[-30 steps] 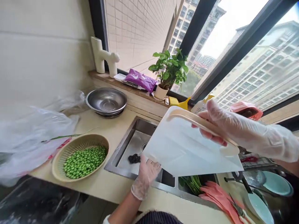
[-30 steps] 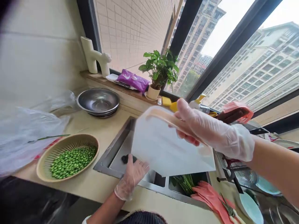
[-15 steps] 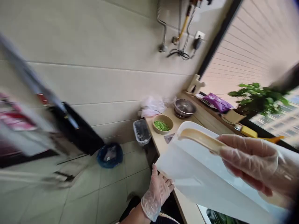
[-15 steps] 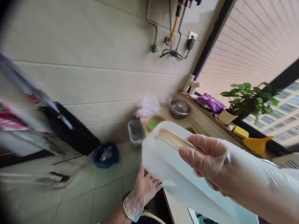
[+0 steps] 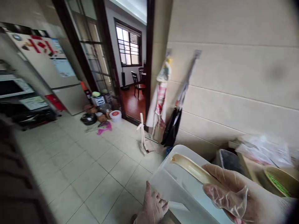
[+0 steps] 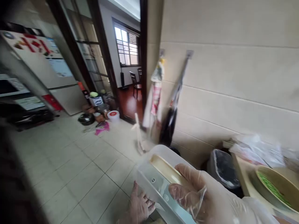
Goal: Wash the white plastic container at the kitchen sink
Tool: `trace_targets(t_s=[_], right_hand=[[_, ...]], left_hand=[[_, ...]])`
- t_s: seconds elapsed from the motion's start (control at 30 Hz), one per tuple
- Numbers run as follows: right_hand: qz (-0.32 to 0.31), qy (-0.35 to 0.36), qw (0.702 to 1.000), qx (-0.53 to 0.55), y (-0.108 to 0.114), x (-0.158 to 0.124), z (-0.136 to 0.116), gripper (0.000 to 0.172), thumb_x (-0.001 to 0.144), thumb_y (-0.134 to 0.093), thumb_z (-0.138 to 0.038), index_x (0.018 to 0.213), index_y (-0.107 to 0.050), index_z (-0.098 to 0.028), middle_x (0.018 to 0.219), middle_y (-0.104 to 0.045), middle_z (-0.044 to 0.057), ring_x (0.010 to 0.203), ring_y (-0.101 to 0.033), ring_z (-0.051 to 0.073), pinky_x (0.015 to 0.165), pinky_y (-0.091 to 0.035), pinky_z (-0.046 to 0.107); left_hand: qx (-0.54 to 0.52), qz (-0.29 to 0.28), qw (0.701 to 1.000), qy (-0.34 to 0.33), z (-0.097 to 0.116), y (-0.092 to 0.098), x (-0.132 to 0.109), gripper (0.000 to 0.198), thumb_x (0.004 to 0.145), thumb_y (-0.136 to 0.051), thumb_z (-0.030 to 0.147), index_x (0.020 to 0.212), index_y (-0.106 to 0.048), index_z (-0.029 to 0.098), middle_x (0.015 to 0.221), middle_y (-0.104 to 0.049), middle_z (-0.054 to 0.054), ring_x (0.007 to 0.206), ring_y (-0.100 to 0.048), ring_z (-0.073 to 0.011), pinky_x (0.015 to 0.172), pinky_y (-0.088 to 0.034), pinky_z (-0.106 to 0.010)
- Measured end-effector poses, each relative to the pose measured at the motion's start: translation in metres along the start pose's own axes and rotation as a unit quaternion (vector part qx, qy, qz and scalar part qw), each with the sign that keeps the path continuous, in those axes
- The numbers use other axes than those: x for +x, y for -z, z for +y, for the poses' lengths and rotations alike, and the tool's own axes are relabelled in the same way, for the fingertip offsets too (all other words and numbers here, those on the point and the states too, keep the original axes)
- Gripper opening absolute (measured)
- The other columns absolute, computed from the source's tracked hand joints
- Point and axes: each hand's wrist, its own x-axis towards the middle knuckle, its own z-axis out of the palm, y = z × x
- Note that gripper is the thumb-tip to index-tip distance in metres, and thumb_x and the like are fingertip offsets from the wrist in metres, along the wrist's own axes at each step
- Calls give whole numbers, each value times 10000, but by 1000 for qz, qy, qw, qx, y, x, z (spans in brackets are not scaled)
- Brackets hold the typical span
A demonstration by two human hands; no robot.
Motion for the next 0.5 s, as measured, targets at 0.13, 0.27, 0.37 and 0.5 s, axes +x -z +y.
trace_targets(t_s=[0.13, 0.27, 0.37, 0.5], right_hand=[[-169, 61, 983, -43, -62, 88, -87, 300, 677, -684, -513, 834, -596, -274, 602, -504, -31, 467, -430, 100, 398, -326, 213], [-264, 84, 955, -109, -120, 176, -168, 414, 767, -576, -603, 932, -579, -224, 648, -480, -33, 506, -417, 78, 445, -331, 188], [-292, 157, 933, -140, -161, 249, -223, 468, 804, -493, -640, 960, -600, -212, 661, -514, -20, 525, -452, 88, 497, -387, 196], [-317, 216, 905, -183, -200, 351, -296, 404, 814, -515, -594, 1010, -635, -262, 816, -636, 12, 699, -582, 147, 718, -479, 255]], left_hand=[[-35, 18, 997, -60, 120, 35, -29, 916, 673, -357, 837, 1360, -365, 232, 1351, -462, -149, 1196, -464, -336, 876, -381, -429], [-81, 7, 990, -116, 227, 48, -50, 841, 725, -406, 774, 1345, -382, 206, 1212, -559, -146, 1001, -576, -299, 821, -417, -402], [-113, 13, 979, -166, 310, 48, -52, 855, 721, -461, 751, 1337, -395, 162, 1132, -600, -160, 932, -600, -298, 795, -429, -399], [-143, 18, 965, -218, 426, 40, -40, 785, 735, -478, 722, 1275, -465, 154, 1024, -637, -146, 869, -614, -296, 780, -427, -409]])
